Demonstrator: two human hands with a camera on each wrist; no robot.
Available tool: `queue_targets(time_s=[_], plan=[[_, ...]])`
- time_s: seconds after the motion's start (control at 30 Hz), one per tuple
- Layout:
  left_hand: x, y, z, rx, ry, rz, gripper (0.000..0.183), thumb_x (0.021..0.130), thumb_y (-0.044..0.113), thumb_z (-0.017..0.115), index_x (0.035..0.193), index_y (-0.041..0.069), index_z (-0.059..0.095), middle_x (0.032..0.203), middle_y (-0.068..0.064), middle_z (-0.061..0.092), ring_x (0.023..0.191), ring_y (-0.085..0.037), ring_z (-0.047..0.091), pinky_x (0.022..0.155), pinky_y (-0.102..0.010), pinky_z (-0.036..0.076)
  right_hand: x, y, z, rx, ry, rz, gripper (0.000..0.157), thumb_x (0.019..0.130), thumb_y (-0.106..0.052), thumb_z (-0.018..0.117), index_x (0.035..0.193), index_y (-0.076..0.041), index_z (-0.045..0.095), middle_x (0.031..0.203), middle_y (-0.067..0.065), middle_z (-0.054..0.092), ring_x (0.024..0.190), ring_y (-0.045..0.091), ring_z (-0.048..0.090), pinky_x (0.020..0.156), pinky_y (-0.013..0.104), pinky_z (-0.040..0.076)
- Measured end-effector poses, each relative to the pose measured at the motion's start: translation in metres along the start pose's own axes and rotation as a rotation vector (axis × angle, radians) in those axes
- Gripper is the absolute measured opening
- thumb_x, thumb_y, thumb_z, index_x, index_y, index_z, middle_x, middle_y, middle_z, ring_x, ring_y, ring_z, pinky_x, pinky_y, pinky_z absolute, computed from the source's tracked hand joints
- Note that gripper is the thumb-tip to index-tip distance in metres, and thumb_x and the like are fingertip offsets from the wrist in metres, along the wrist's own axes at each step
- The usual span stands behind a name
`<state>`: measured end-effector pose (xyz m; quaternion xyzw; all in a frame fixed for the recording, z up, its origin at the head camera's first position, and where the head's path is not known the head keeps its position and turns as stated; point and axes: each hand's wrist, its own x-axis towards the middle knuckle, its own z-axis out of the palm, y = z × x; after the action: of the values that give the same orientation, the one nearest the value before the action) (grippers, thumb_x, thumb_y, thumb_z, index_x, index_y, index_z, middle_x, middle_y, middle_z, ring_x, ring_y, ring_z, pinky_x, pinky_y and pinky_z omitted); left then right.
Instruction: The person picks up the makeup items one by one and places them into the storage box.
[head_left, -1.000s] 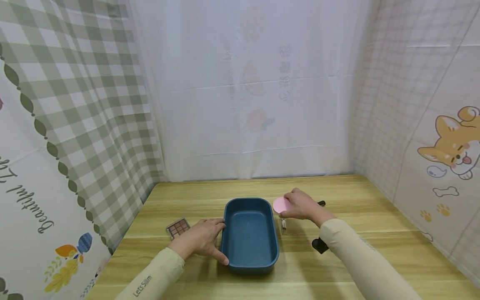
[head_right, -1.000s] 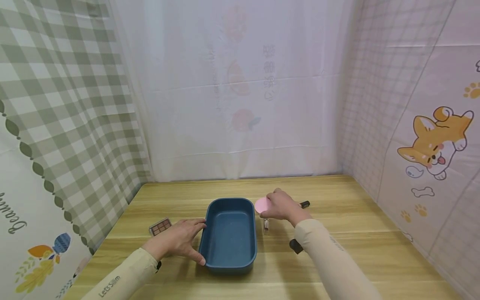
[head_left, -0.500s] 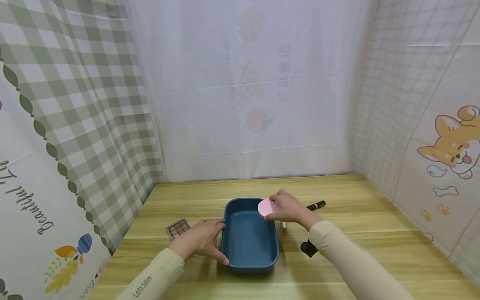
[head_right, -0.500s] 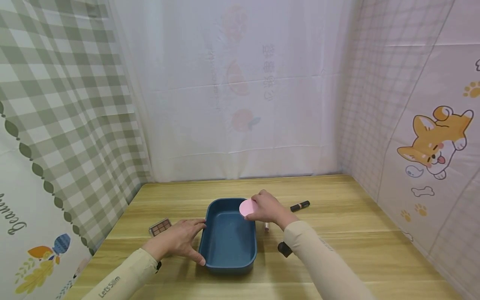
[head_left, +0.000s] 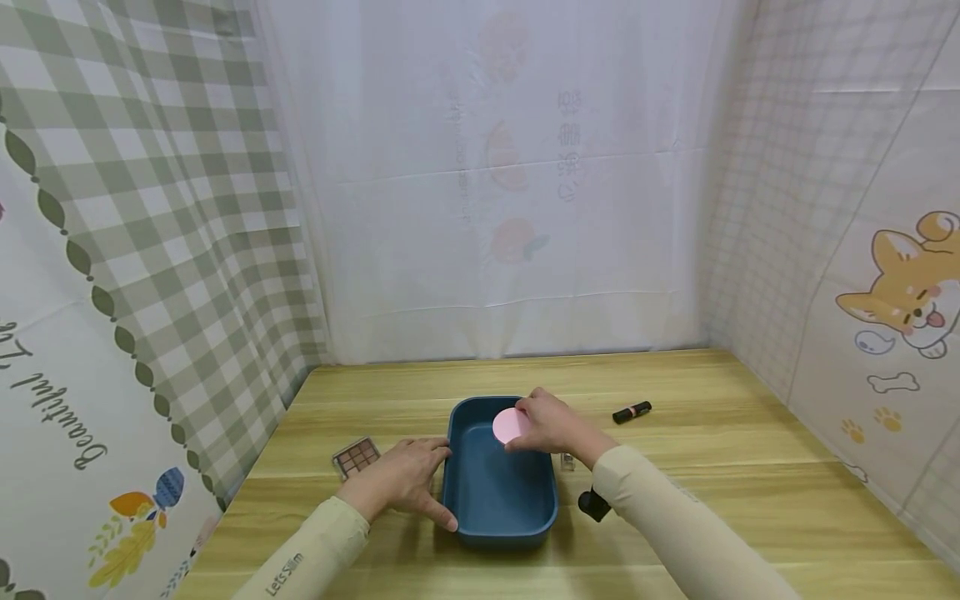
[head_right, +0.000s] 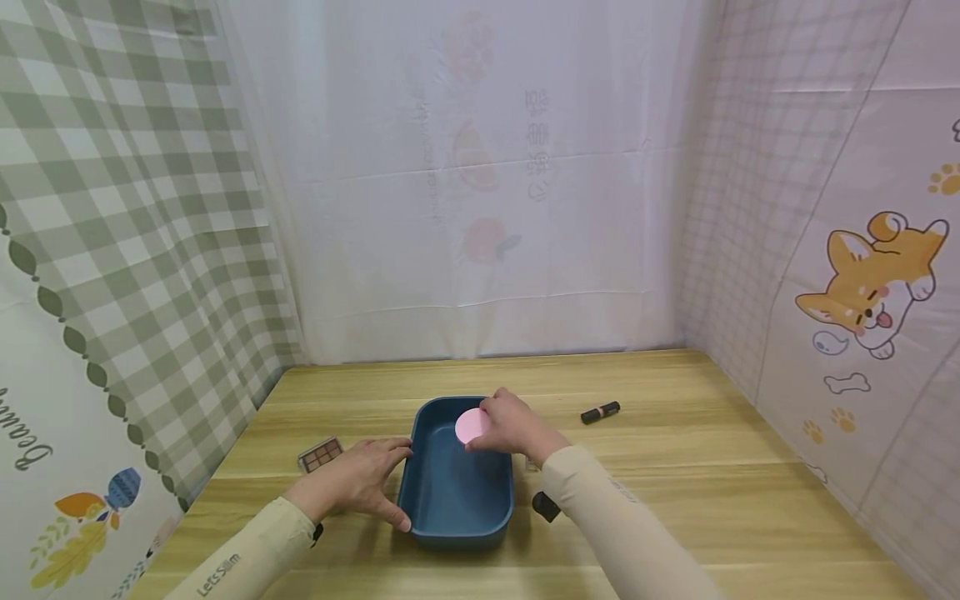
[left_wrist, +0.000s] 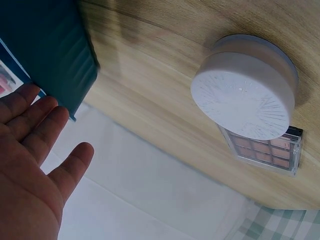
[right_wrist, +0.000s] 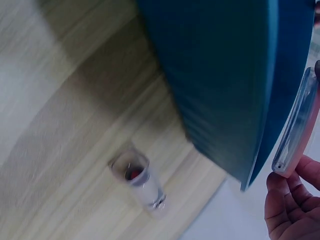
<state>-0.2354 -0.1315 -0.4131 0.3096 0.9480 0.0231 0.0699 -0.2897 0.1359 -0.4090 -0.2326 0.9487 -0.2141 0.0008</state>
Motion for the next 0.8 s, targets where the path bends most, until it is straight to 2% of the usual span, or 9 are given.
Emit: queue_targets(time_s=[0.23, 0.5, 0.8], plan=[[-0.001, 0.001, 0.0, -0.033, 0.008, -0.009, 0.109, 0.062, 0.074, 0.079, 0.139, 0.001, 0.053, 0.148, -0.011, 0.047, 0.136, -0.029, 0.044, 0.11, -0.051, 0.036, 0.003, -0.011, 0.012, 0.014, -0.055, -0.008, 0.059, 0.069, -0.038, 0.089, 0.111, -0.001, 0.068, 0.101, 0.009, 0.057, 0.081, 0.018, 0.053, 0.068, 0.034, 0.051], [-0.001, 0.0, 0.0, -0.033, 0.009, 0.011, 0.108, 0.063, 0.072, 0.08, 0.139, -0.001, 0.053, 0.149, -0.012, 0.046, 0.136, -0.029, 0.043, 0.11, -0.052, 0.036, 0.003, -0.02, 0.026, 0.01, -0.086, -0.006, 0.058, 0.069, -0.037, 0.089, 0.109, -0.001, 0.068, 0.097, 0.008, 0.056, 0.079, 0.018, 0.052, 0.067, 0.034, 0.052], [0.0, -0.001, 0.0, -0.005, 0.005, 0.008, 0.108, 0.063, 0.074, 0.078, 0.138, 0.001, 0.054, 0.148, -0.013, 0.047, 0.136, -0.029, 0.044, 0.109, -0.051, 0.036, 0.002, -0.031, 0.041, -0.089, -0.134, -0.026, 0.059, 0.068, -0.042, 0.09, 0.105, -0.002, 0.067, 0.091, 0.006, 0.054, 0.075, 0.017, 0.052, 0.065, 0.031, 0.049]])
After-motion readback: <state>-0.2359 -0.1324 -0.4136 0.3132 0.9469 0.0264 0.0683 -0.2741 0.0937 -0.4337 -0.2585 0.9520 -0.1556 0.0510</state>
